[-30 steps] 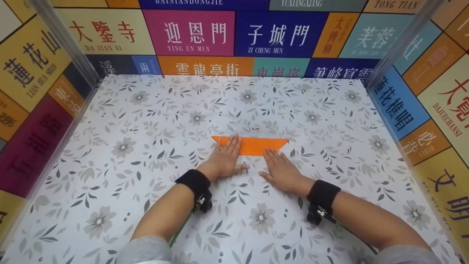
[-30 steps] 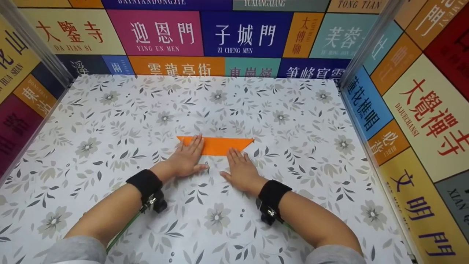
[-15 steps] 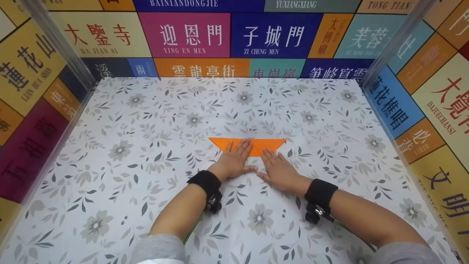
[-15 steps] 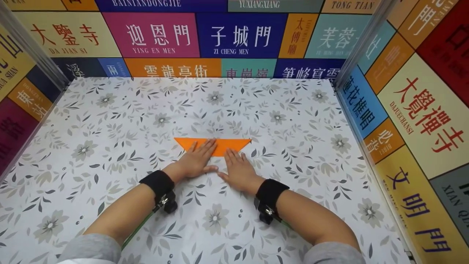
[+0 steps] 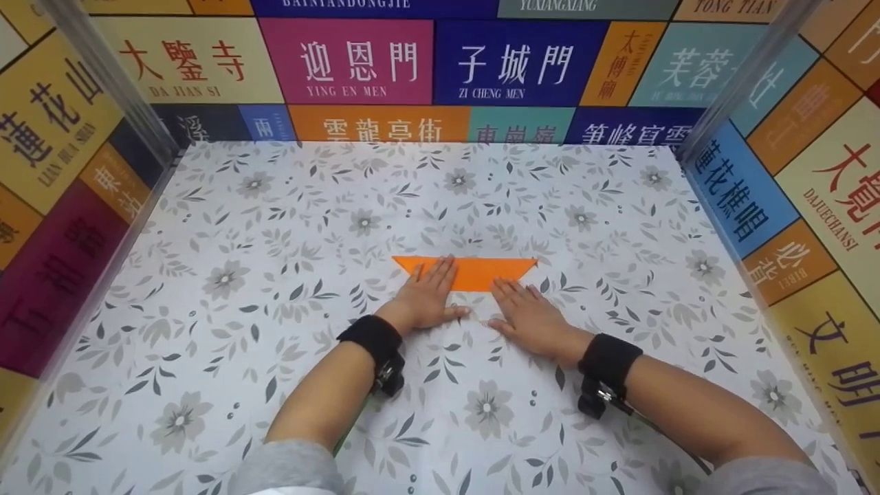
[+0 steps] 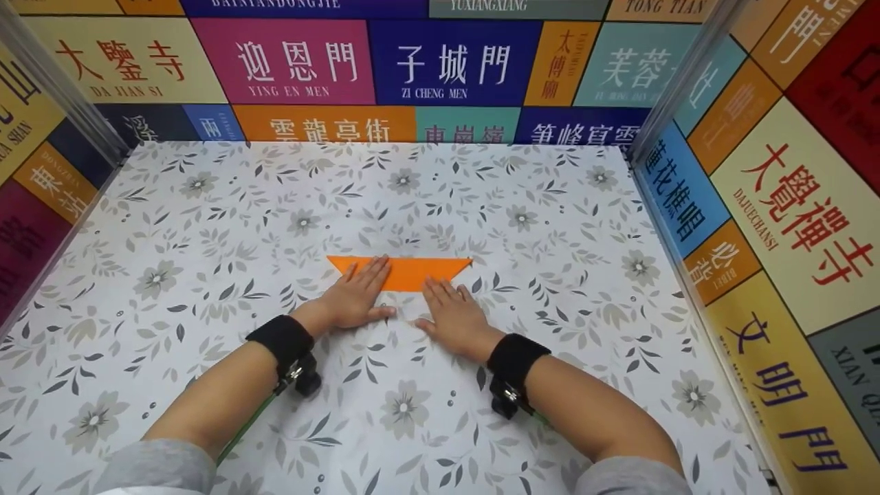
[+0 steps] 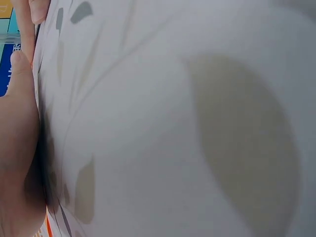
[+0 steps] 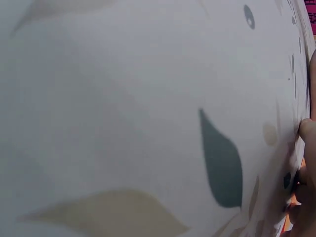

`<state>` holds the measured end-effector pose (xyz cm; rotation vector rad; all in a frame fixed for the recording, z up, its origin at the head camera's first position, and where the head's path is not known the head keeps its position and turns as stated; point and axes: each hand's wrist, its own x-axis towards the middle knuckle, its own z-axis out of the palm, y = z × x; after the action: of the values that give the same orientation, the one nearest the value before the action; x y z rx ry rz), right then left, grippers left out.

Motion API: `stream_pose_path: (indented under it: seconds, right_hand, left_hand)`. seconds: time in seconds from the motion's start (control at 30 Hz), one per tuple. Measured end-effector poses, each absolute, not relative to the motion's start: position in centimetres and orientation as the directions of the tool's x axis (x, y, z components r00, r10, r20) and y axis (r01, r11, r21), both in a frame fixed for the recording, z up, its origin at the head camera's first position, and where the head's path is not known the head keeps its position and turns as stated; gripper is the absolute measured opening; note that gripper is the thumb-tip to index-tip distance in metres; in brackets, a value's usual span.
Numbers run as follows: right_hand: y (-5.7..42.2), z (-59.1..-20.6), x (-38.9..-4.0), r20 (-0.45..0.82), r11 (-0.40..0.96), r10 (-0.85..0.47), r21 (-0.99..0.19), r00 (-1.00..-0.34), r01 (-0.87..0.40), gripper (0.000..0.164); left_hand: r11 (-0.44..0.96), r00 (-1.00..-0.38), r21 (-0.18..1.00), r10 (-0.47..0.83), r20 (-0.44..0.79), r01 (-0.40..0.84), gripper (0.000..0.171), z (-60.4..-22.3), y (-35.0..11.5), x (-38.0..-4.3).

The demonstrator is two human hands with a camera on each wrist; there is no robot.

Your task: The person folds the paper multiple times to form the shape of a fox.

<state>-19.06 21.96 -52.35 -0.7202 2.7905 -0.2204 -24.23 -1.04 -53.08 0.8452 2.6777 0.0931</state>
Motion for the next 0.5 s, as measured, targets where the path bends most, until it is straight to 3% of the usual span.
stream_pose_path:
  seconds: [0.37, 0.5]
  right_hand:
    - [22.2, -51.1, -19.3, -0.216, 0.91, -0.399, -0.212, -0.891, -0.356, 0.071]
    - [20.8, -51.3, -20.0, -0.145, 0.876, -0.454, -0.251, -0.879, -0.411, 0.066]
  left_hand:
    - [0.829, -0.775, 0.154, 0.558, -0.297, 0.538, 0.098, -53.1, -1.3, -24.2]
    - [0.827, -0.776, 0.122, 0.559, -0.292, 0.549, 0.099, -53.0, -0.8, -24.2]
